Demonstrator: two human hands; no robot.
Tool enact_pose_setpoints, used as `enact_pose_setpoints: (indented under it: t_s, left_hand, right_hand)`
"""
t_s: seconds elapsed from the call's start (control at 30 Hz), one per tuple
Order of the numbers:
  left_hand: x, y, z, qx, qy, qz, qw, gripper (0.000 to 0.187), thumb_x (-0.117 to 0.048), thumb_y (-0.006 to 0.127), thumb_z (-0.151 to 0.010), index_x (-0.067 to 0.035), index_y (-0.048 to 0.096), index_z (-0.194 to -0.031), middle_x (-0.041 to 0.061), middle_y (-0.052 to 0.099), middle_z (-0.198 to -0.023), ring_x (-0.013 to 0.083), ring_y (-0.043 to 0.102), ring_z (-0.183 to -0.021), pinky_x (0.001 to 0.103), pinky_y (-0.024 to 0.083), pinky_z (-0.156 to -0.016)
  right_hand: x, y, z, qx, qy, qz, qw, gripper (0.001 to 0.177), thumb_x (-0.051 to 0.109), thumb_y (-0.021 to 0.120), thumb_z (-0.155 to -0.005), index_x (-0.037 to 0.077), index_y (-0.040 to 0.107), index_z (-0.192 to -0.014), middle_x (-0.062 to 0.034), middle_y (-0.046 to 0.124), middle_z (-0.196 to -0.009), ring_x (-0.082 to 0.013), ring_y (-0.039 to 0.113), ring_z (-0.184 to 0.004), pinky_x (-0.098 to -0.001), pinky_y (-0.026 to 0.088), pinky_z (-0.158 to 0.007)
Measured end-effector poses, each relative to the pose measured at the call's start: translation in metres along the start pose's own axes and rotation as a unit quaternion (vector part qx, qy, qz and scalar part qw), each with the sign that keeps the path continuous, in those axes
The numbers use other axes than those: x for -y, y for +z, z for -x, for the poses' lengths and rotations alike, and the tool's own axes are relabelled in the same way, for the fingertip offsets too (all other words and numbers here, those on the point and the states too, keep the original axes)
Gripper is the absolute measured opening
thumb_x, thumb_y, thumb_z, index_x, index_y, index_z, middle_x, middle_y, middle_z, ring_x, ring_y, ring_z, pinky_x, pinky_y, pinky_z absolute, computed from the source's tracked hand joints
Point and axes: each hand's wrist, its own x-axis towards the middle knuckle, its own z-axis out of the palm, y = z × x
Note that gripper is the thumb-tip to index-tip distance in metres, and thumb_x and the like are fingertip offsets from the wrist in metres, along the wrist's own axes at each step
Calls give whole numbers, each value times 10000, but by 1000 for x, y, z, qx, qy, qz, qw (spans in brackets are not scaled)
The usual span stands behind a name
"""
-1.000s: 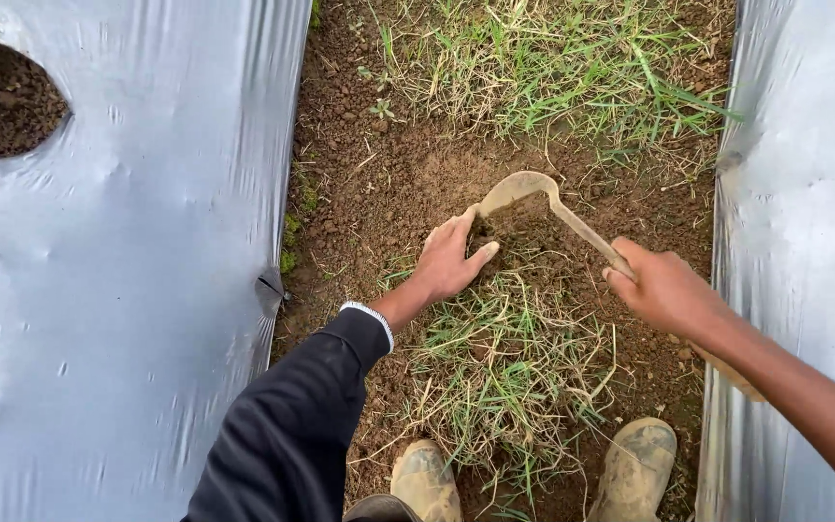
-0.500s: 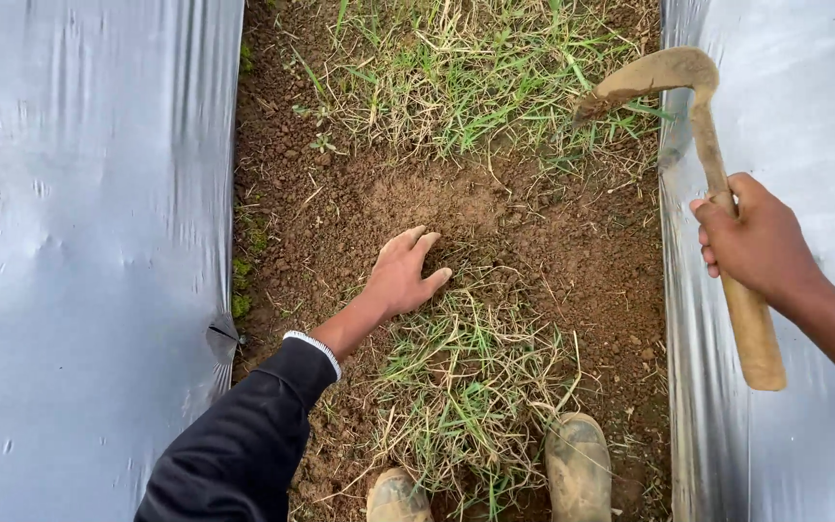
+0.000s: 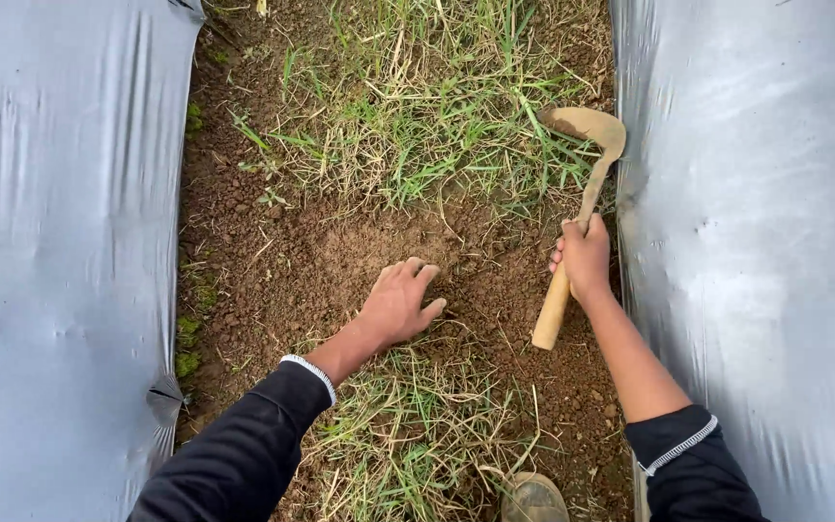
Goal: Weeding a garden bed by loosening soil with a hand hoe and pulling out weeds manually.
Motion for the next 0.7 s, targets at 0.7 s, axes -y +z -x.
enact_pose_setpoints:
  t_s: [0.7]
  left_hand:
    - [-117, -69, -227, -189, -48, -98, 976, 575, -617, 443, -1032, -371, 465, -1551, 99, 271, -1684, 461, 385, -1466, 719, 369, -1116]
  right_hand:
    - [7, -2, 27, 19, -15, -97, 995, 388, 37, 415, -1004, -1, 383, -1388, -52, 445, -698, -132, 484, -474, -273, 455, -381]
